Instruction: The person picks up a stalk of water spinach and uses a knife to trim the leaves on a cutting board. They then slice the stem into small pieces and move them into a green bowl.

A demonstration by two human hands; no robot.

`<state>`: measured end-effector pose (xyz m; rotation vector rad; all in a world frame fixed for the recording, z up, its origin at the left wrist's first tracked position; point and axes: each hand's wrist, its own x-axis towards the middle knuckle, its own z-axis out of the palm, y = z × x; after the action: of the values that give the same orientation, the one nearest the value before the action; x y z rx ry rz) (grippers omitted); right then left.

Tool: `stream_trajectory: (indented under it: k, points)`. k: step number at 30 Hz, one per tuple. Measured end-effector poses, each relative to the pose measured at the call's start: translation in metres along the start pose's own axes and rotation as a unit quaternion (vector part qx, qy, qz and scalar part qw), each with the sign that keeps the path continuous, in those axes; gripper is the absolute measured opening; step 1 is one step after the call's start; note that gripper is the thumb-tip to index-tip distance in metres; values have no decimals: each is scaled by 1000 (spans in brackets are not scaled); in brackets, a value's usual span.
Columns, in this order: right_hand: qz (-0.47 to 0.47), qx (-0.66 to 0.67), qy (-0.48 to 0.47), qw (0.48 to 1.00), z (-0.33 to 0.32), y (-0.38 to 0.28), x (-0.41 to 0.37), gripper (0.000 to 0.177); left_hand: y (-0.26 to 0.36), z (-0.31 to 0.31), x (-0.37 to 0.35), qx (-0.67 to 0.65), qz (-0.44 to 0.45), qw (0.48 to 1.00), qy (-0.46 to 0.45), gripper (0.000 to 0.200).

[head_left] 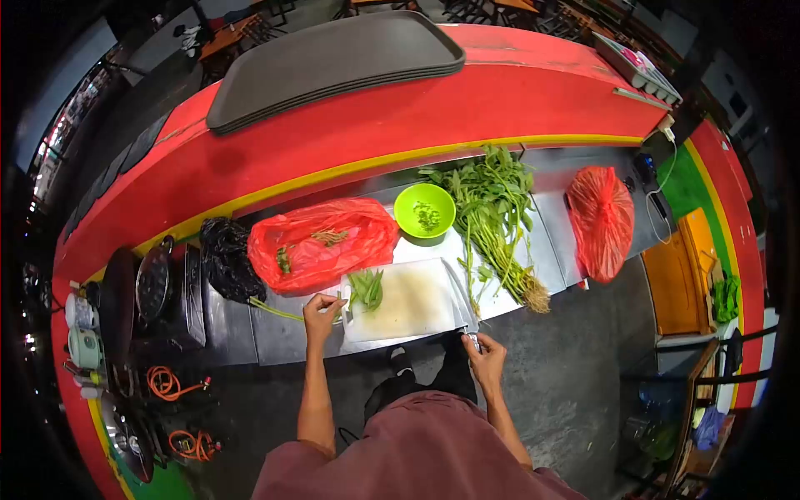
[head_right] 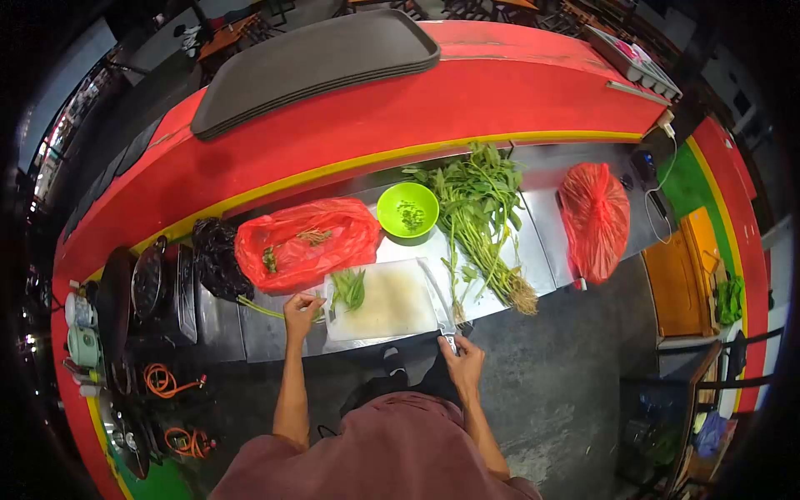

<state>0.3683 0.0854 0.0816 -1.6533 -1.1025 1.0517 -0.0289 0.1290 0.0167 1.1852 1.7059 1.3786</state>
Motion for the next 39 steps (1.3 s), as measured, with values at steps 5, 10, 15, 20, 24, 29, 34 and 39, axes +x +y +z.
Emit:
stream_trajectory:
  k: [5,10,15,20,24,29,34,39]
  points:
    - [18,-17,-40,999,3,-5,2,27,7,-5,3,-42,-18,999,14,12]
    - [31,-28,-84,996,4,-12,4,30,3,-15,9,-127,-12,991,43,11]
    - [46,-66,-126,989,0,-15,6,45,40,-51,20,-95,24,989,109,12]
    - [8,-64,-143,988,-3,3,4,41,69,-122,54,-56,80,974,202,18]
    - [66,-82,-157,982,-7,-8,0,41,107,-195,78,-25,177,951,252,19]
    - [19,-162,-180,970,-19,18,6,51,186,-286,78,5,206,925,318,23]
    - [30,-182,-198,963,-21,-2,7,51,235,-325,58,-23,255,887,384,26]
    - [53,-134,-218,965,-16,-17,9,47,215,-296,59,71,202,942,258,22]
